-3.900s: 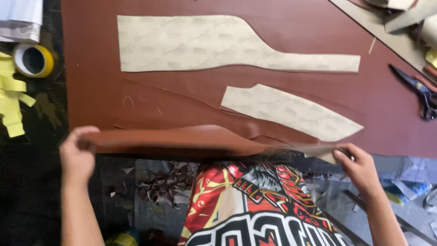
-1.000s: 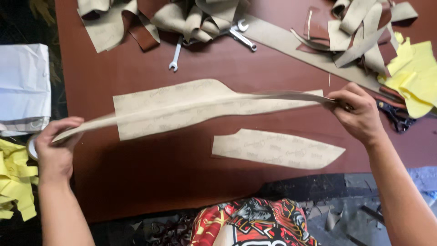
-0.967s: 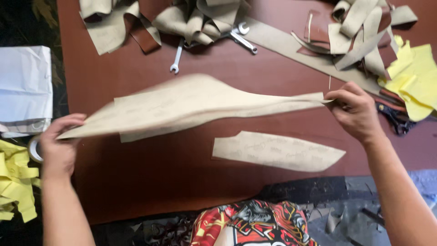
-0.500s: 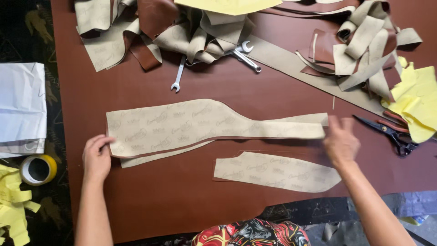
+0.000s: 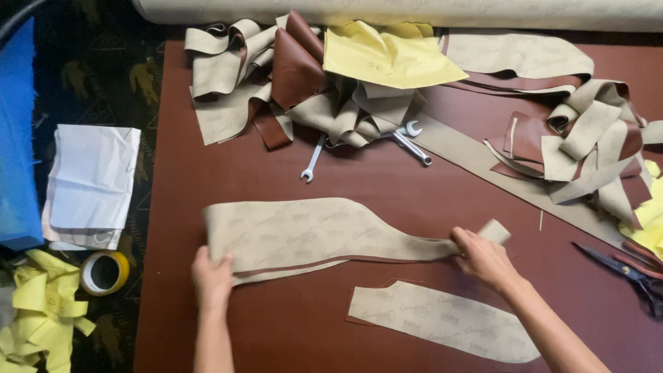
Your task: The person lays out pattern pieces on a large sheet of brown leather and uses a white marker to trace the outlines. They then use scissors to cut the leather along the marked lines, separating the pieces from the main sheet.
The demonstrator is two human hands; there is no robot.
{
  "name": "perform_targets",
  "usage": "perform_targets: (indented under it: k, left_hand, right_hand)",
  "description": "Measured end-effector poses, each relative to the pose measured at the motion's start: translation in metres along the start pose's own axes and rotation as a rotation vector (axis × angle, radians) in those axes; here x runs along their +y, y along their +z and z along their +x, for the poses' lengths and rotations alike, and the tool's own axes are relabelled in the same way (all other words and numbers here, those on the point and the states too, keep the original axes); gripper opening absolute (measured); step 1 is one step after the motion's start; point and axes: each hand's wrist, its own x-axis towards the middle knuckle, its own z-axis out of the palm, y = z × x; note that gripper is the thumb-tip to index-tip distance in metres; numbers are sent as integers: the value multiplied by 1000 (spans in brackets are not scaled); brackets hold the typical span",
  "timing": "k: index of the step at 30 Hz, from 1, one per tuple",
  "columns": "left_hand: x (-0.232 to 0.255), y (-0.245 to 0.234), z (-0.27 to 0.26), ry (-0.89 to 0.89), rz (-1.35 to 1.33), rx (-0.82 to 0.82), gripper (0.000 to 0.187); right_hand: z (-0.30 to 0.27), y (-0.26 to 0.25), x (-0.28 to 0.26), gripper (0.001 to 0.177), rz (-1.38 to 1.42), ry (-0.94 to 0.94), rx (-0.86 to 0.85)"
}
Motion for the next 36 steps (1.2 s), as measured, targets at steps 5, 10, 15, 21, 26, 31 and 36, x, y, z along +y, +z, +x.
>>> perform_targets:
  k: [5, 10, 15, 21, 26, 31, 36]
  left_hand:
    - [-95, -48, -18, 25, 58, 290, 81]
    - [-148, -58, 3, -359, 138, 132, 119]
    - [-77, -62, -23, 114, 354, 425, 83]
    - [109, 22, 47, 565, -90, 209, 46]
    - [210, 92, 143, 815, 49, 242, 65]
    - [254, 114, 222, 880, 69, 191, 27]
    - [314, 37, 205, 846, 302, 155, 27]
  right_hand:
    - [34, -12, -35, 26, -114, -38, -78]
    - [68, -14, -35, 39, -60, -100, 89]
    - [59, -3, -19, 51, 103, 223, 535]
    - [24, 80, 29, 25, 141, 346, 837]
    - [15, 129, 73, 33, 47, 562, 843]
    - [22, 125, 67, 33, 101, 632, 798]
    - [13, 97, 47, 34, 106, 630, 740]
